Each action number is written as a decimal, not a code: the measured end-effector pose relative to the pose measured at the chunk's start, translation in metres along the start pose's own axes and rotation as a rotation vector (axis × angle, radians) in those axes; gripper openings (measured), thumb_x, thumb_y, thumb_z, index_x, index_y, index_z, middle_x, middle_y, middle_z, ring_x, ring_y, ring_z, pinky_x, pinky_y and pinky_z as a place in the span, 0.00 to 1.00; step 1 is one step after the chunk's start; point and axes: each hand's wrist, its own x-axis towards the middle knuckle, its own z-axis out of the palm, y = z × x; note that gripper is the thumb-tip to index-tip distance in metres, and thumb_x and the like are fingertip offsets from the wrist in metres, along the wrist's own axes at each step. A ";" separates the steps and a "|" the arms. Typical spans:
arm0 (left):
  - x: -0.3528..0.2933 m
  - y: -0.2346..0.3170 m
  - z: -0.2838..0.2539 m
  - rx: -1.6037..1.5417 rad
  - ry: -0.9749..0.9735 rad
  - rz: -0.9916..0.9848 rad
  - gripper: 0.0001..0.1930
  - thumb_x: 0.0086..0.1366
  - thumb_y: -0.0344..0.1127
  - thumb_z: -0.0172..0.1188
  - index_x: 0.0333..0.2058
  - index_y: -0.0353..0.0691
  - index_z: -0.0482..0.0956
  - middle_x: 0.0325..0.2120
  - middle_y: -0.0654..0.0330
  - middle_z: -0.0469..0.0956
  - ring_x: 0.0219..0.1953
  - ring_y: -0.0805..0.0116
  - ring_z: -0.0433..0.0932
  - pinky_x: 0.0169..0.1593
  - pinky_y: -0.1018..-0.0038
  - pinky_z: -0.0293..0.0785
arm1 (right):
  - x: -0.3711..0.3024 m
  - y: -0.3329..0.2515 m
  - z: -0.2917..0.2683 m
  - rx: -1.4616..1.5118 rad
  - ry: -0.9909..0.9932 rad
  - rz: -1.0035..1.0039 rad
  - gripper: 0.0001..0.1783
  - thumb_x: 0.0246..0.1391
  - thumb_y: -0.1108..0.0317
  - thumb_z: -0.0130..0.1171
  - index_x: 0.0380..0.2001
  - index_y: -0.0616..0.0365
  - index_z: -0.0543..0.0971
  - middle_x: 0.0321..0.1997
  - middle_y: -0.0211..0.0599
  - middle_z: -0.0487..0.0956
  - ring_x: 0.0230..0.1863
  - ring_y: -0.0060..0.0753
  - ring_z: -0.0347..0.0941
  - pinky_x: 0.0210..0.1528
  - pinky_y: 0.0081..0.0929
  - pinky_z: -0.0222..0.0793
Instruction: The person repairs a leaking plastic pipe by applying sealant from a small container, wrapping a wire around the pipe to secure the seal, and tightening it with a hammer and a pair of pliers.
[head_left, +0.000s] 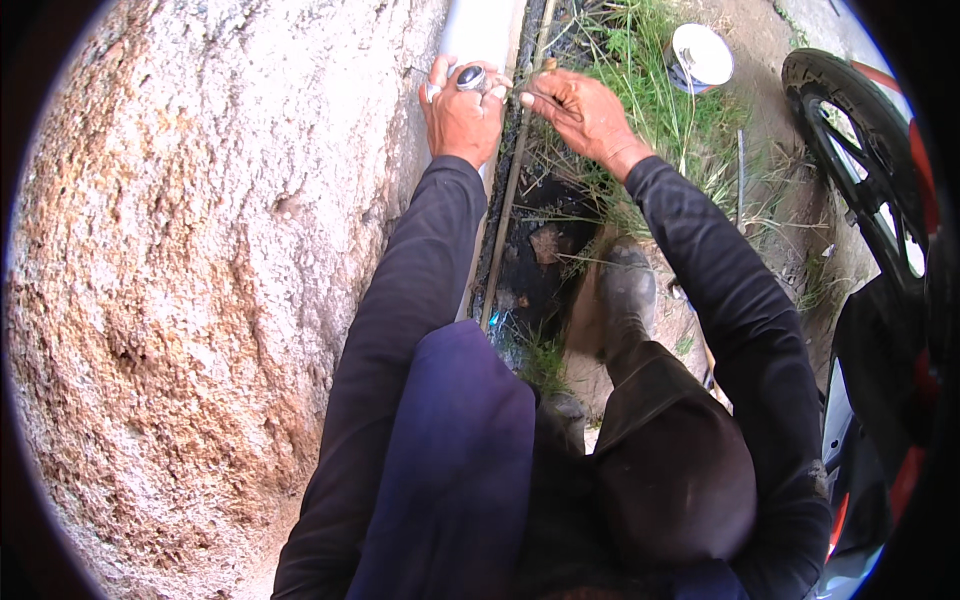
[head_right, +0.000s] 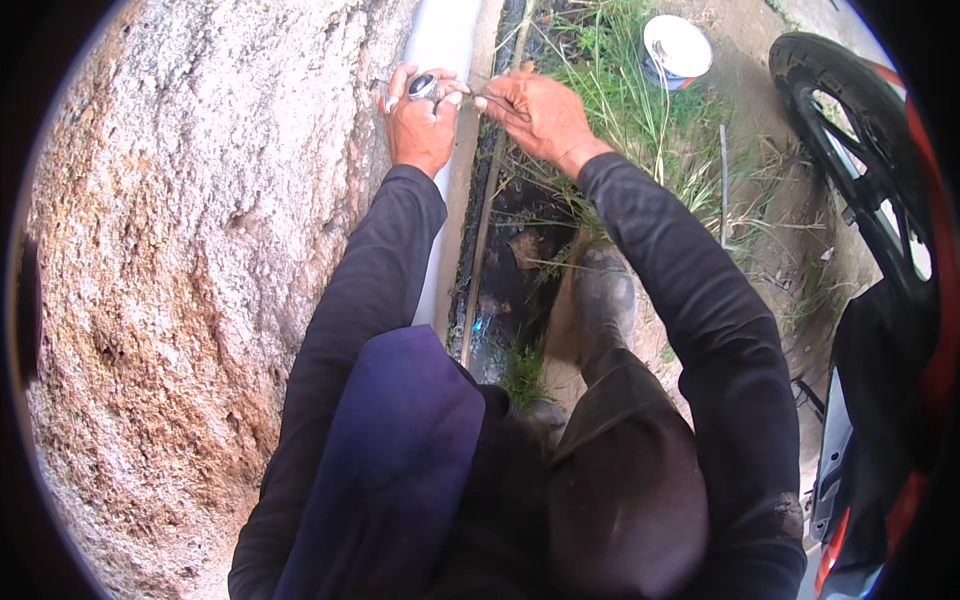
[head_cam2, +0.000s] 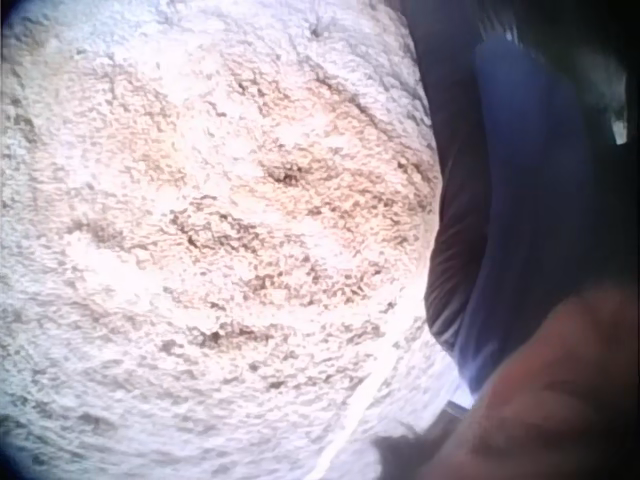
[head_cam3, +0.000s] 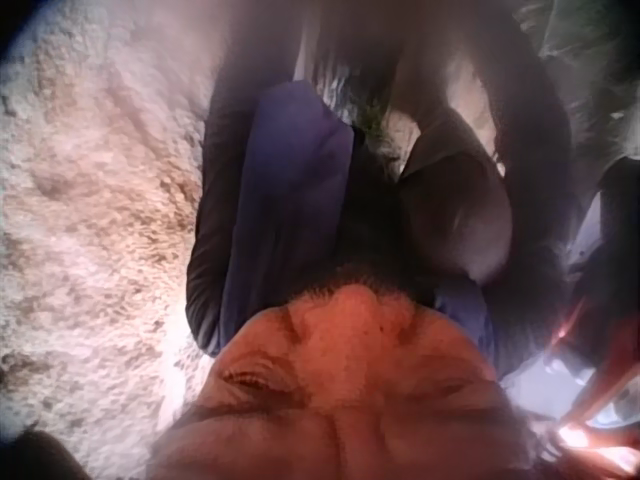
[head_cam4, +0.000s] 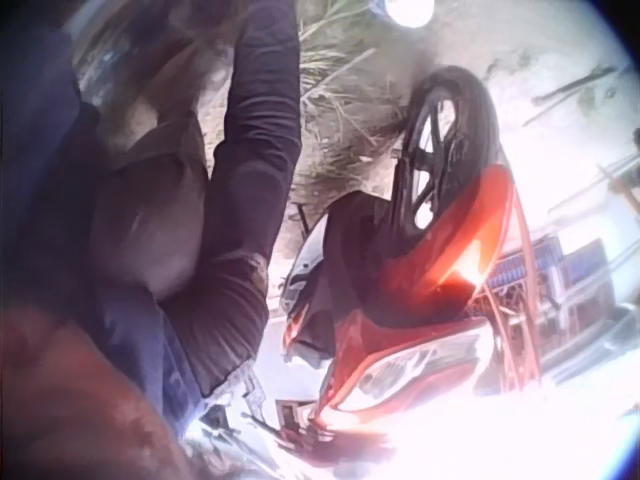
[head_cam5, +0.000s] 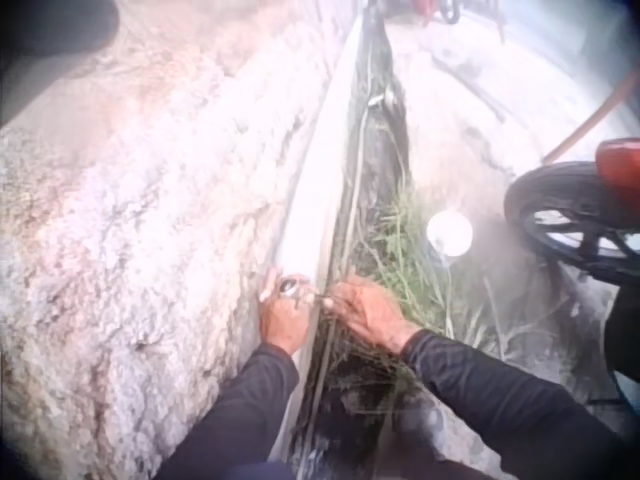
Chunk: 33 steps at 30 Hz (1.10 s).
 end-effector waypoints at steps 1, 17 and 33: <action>0.002 0.004 -0.001 -0.006 0.017 0.012 0.09 0.58 0.34 0.61 0.36 0.53 0.86 0.44 0.71 0.82 0.62 0.62 0.64 0.64 0.55 0.52 | 0.001 0.002 -0.003 0.115 -0.151 0.193 0.16 0.63 0.52 0.59 0.31 0.53 0.78 0.28 0.36 0.76 0.31 0.47 0.73 0.36 0.39 0.71; 0.004 0.020 -0.012 -0.105 -0.131 -0.091 0.05 0.62 0.37 0.61 0.32 0.51 0.85 0.50 0.68 0.78 0.68 0.57 0.59 0.68 0.51 0.49 | 0.038 0.042 -0.041 0.608 -0.579 0.247 0.10 0.63 0.63 0.59 0.43 0.51 0.85 0.30 0.25 0.81 0.30 0.22 0.72 0.36 0.25 0.69; 0.010 0.021 -0.008 -0.137 -0.035 -0.043 0.06 0.58 0.32 0.63 0.34 0.48 0.86 0.42 0.67 0.83 0.65 0.56 0.63 0.66 0.45 0.51 | 0.016 -0.007 -0.006 0.276 -0.095 0.432 0.19 0.53 0.60 0.65 0.41 0.64 0.78 0.30 0.52 0.81 0.32 0.47 0.80 0.41 0.39 0.75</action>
